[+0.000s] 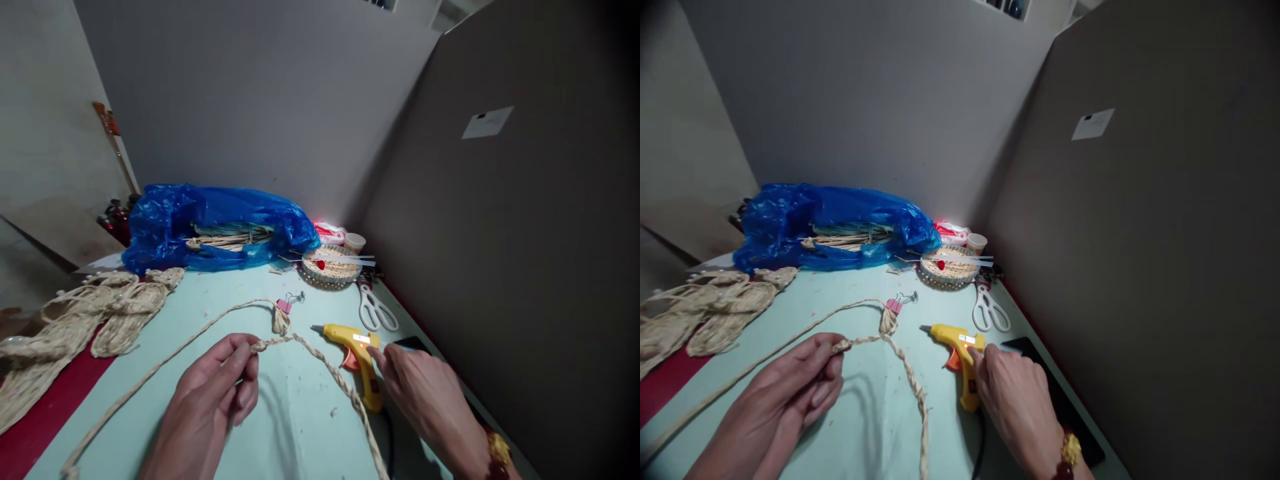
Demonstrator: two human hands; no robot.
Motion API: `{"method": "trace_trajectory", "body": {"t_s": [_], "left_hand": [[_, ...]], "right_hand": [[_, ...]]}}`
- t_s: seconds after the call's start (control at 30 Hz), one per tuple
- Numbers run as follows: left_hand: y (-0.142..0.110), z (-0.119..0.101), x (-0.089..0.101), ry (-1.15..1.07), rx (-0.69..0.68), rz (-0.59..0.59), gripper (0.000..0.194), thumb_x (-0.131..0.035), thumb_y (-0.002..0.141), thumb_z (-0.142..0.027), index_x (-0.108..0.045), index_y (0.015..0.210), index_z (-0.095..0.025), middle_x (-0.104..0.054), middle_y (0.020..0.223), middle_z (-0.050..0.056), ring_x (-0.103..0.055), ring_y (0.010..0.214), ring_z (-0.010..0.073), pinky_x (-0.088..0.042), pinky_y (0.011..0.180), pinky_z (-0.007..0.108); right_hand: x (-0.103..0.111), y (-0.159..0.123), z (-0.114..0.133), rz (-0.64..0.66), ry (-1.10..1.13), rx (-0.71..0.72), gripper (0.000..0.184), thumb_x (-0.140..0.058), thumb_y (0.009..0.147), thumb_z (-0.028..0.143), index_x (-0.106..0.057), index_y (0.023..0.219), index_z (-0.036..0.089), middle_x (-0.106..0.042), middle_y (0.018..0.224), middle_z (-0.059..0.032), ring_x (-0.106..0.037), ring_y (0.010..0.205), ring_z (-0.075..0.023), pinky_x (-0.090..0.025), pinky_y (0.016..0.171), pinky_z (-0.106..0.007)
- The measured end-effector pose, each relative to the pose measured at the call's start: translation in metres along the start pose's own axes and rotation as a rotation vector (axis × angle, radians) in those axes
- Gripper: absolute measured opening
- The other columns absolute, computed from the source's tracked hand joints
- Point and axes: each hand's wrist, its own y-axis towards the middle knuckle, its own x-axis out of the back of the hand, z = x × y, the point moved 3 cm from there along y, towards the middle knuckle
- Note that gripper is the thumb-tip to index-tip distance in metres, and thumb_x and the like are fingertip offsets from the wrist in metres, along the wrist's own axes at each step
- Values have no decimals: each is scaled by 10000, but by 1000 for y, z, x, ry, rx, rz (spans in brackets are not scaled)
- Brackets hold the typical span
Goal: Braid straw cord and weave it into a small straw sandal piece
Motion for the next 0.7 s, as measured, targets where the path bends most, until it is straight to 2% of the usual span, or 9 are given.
{"method": "trace_trajectory", "body": {"t_s": [0.07,0.1,0.13,0.17,0.23,0.27,0.4,0.53,0.7], "left_hand": [[-1,2,0,3,20,-12,315,-849,642,-449,-729,773,-189,-600,653,10,-457,544,102,-372,447,174],[-1,2,1,-1,27,-20,323,-865,615,-446,-737,767,-191,-601,646,12,-457,544,104,-381,447,176],[0,3,1,-4,38,-24,323,-878,594,-437,-743,759,-195,-604,641,15,-460,543,107,-390,448,178],[0,4,0,-7,49,-19,318,-885,583,-427,-748,754,-197,-607,637,18,-463,542,109,-398,450,180],[2,6,-1,-3,67,-2,295,-883,589,-408,-751,749,-198,-609,625,22,-459,526,106,-394,443,183],[3,7,-1,1,74,14,284,-880,597,-399,-751,750,-199,-605,612,19,-452,513,102,-386,436,182],[7,9,0,0,79,33,257,-863,636,-377,-748,787,-205,-605,610,13,-438,486,89,-370,431,184],[4,8,-1,36,85,-9,286,-865,623,-404,-745,779,-197,-606,601,12,-444,476,87,-370,438,191],[1,8,-2,137,68,-97,323,-877,582,-429,-744,767,-200,-613,577,5,-441,471,80,-354,434,172]], "right_hand": [[6,-7,12,-32,-25,102,317,-489,938,431,-542,703,225,-494,580,-15,-467,501,-206,-341,563,-345],[9,-11,21,-26,-7,191,238,-471,965,386,-599,869,209,-602,720,-49,-549,595,-217,-400,621,-349],[13,-15,34,-33,61,375,195,-460,989,293,-592,1089,192,-659,879,-78,-611,720,-214,-455,704,-342],[16,-18,47,-3,131,535,250,-487,989,222,-538,1232,195,-668,973,-80,-631,803,-195,-482,744,-313],[21,-20,68,73,192,721,241,-523,977,131,-575,1189,234,-654,895,-24,-609,797,-159,-480,704,-249],[23,-19,75,97,213,768,236,-525,969,93,-613,1139,231,-652,878,-19,-604,790,-148,-476,693,-233],[19,-6,86,191,231,842,252,-502,971,56,-703,1014,203,-646,842,-24,-581,768,-135,-453,673,-229],[8,3,84,300,280,908,177,-534,993,127,-701,970,183,-632,826,-17,-569,764,-130,-437,682,-227],[3,9,80,329,227,764,117,-562,987,170,-662,930,192,-565,867,-12,-537,789,-138,-405,666,-238]]}}
